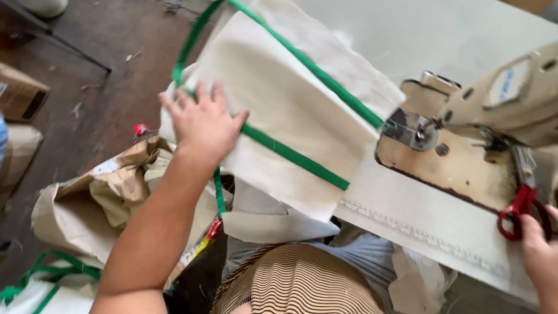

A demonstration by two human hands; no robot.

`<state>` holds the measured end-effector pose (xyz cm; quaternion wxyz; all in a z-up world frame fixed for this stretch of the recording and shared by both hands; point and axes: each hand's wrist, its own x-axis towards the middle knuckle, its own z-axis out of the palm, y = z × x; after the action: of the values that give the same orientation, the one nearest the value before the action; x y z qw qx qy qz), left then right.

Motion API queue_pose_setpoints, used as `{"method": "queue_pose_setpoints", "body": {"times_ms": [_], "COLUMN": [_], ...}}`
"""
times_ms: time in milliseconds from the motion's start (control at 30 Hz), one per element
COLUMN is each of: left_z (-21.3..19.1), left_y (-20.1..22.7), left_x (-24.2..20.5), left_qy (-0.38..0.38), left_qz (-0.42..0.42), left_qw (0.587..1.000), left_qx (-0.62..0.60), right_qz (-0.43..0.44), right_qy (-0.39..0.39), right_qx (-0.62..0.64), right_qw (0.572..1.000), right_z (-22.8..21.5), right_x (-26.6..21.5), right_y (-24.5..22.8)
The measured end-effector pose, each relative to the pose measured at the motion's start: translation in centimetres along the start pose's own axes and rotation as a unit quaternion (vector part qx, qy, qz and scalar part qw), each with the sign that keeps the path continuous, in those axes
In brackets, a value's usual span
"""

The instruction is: Measuring, positioning, and sewing straps onto fabric to assemble a tote bag.

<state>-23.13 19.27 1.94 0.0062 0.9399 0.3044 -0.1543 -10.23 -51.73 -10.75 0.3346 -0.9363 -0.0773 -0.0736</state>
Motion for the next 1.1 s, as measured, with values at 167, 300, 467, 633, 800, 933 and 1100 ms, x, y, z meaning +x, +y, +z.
{"method": "queue_pose_setpoints", "body": {"times_ms": [167,300,467,633,800,933,1100], "left_z": [1.4,0.6,3.8,3.1,6.9,6.6,6.6], "left_y": [6.9,11.8,12.2,13.1,11.9,11.4,11.2], "left_x": [0.8,4.0,-1.9,-2.7,-4.8,-5.5,-6.2], "left_qy": [0.344,0.025,0.102,0.218,0.126,0.098,0.09], "left_qz": [0.315,0.413,0.371,0.361,0.258,0.251,0.249], "left_qw": [0.884,0.91,0.923,0.901,0.956,0.961,0.962], "left_qx": [-0.015,-0.017,-0.02,-0.097,-0.055,-0.056,-0.061], "right_qz": [-0.05,0.145,0.205,0.373,0.454,0.46,0.363], "right_qy": [0.028,-0.093,-0.147,-0.172,-0.336,-0.46,-0.539], "right_qx": [-0.231,-0.289,-0.292,0.064,0.283,0.113,0.047], "right_qw": [0.971,0.942,0.923,0.91,0.775,0.75,0.759], "right_z": [-1.6,-2.4,-3.7,-4.5,-3.0,1.6,5.3], "right_x": [-0.4,1.5,1.6,-1.3,-8.0,-6.7,-2.6], "right_y": [-13.2,-17.1,-20.6,-17.4,-19.0,-32.2,-38.0]}}
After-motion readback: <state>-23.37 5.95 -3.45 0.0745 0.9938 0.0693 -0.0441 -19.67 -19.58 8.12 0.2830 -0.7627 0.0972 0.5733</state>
